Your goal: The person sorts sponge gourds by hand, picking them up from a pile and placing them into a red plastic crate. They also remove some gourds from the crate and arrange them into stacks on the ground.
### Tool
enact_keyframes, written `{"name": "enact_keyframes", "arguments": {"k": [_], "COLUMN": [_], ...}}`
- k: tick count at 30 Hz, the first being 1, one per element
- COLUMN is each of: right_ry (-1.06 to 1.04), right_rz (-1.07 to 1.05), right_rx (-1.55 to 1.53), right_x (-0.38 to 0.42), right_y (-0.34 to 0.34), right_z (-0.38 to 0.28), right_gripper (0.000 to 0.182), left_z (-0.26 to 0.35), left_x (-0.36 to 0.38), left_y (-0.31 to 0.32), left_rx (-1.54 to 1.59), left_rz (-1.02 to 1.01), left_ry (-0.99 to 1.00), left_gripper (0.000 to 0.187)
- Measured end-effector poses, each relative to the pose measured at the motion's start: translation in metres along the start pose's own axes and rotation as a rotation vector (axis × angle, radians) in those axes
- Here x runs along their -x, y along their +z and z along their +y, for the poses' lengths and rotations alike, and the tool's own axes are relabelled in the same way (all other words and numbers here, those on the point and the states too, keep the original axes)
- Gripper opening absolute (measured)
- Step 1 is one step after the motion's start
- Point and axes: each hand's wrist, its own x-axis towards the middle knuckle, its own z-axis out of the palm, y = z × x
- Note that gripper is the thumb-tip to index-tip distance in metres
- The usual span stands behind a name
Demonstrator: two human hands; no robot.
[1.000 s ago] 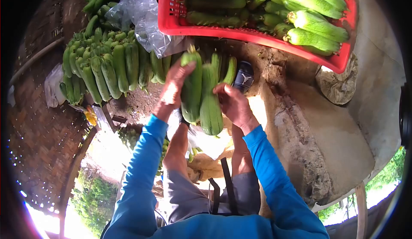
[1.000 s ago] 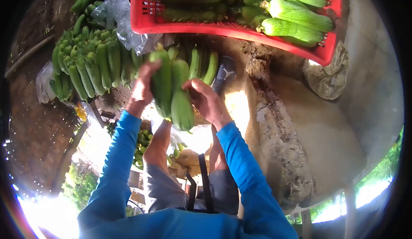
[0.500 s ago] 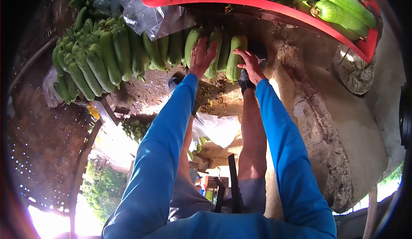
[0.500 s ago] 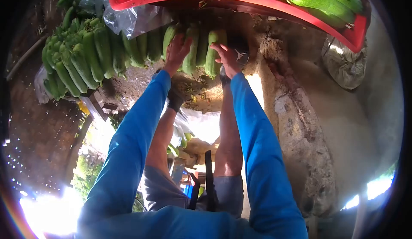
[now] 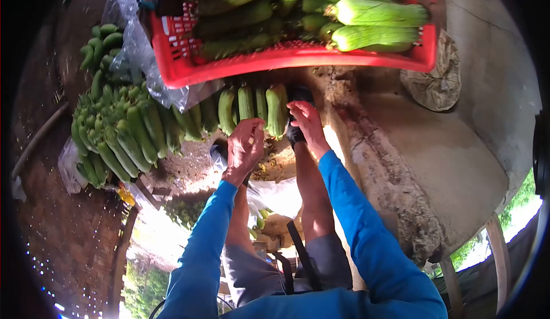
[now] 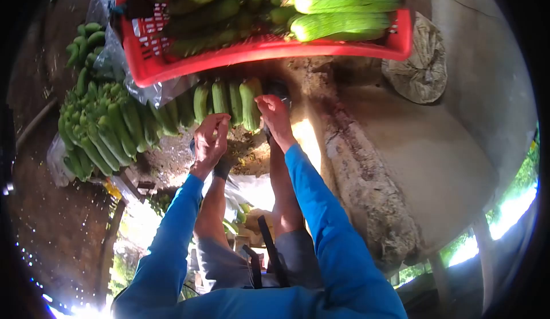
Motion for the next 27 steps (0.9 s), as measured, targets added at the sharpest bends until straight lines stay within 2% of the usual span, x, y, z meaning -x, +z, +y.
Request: {"name": "enact_keyframes", "arguments": {"k": [3,5,7,9,10,12,13,15,16,18,19,21,22,23,24,25,26,27], "right_ry": [-0.12,-0.249,-0.402,-0.433,-0.436,-0.303,-0.305,-0.225,-0.155,-0.14,-0.123,-0.119,-0.11,-0.101,-0.096,-0.149,-0.205,-0.206], "right_rz": [0.051,0.111,0.25,0.364,0.369,0.394,0.4,0.459,0.407,0.405,0.404,0.391,0.391,0.388,0.38,0.408,0.43,0.418], "right_rx": [-0.049,-0.105,-0.185,-0.342,-0.347,-0.739,-0.744,-0.534,-0.463,-0.457,-0.445,-0.467,-0.463,-0.458,-0.456,-0.267,-0.078,-0.077], "right_x": [0.017,0.02,0.02,0.01,0.002,-0.011,-0.013,-0.016,-0.019,-0.026,-0.028,-0.03,-0.03,-0.03,-0.032,-0.035,-0.038,-0.043], "right_y": [-0.017,-0.03,-0.038,-0.051,-0.057,-0.067,-0.068,-0.068,-0.074,-0.075,-0.076,-0.08,-0.082,-0.083,-0.082,-0.08,-0.078,-0.076], "right_z": [-0.06,-0.096,-0.141,-0.177,-0.193,-0.222,-0.231,-0.243,-0.242,-0.242,-0.241,-0.243,-0.244,-0.245,-0.245,-0.242,-0.239,-0.234], "right_gripper": [0.027,0.022,0.023,0.016,0.016,0.02,0.02,0.025,0.031,0.033,0.035,0.04,0.043,0.046,0.046,0.048,0.05,0.05], "left_z": [0.083,0.115,0.152,0.182,0.193,0.212,0.212,0.218,0.222,0.222,0.216,0.2,0.207,0.214,0.197,0.178,0.17,0.164], "left_x": [-0.05,-0.1,-0.146,-0.188,-0.203,-0.222,-0.228,-0.23,-0.231,-0.236,-0.237,-0.239,-0.23,-0.237,-0.229,-0.216,-0.201,-0.184], "left_y": [-0.009,-0.005,0.009,0.025,0.034,0.052,0.066,0.076,0.074,0.069,0.068,0.066,0.054,0.031,0.024,0.016,0.002,-0.011], "left_rx": [0.038,-0.154,-0.042,-0.097,-0.158,-0.299,-0.442,-0.532,-0.536,-0.445,-0.448,-0.03,-0.027,0.117,0.313,0.506,0.619,0.734], "left_rz": [0.055,0.118,0.098,0.015,-0.056,-0.27,-0.297,-0.358,-0.362,-0.497,-0.497,-0.331,-0.268,-0.583,-0.571,-0.553,-0.555,-0.555], "left_ry": [0.4,0.739,0.618,0.568,0.538,0.414,0.47,0.402,0.401,0.262,0.259,0.013,-0.05,-0.215,-0.158,-0.1,-0.158,-0.214], "left_gripper": [0.014,0.017,0.024,0.035,0.046,0.072,0.078,0.087,0.087,0.091,0.091,0.094,0.091,0.089,0.082,0.075,0.07,0.065]}}
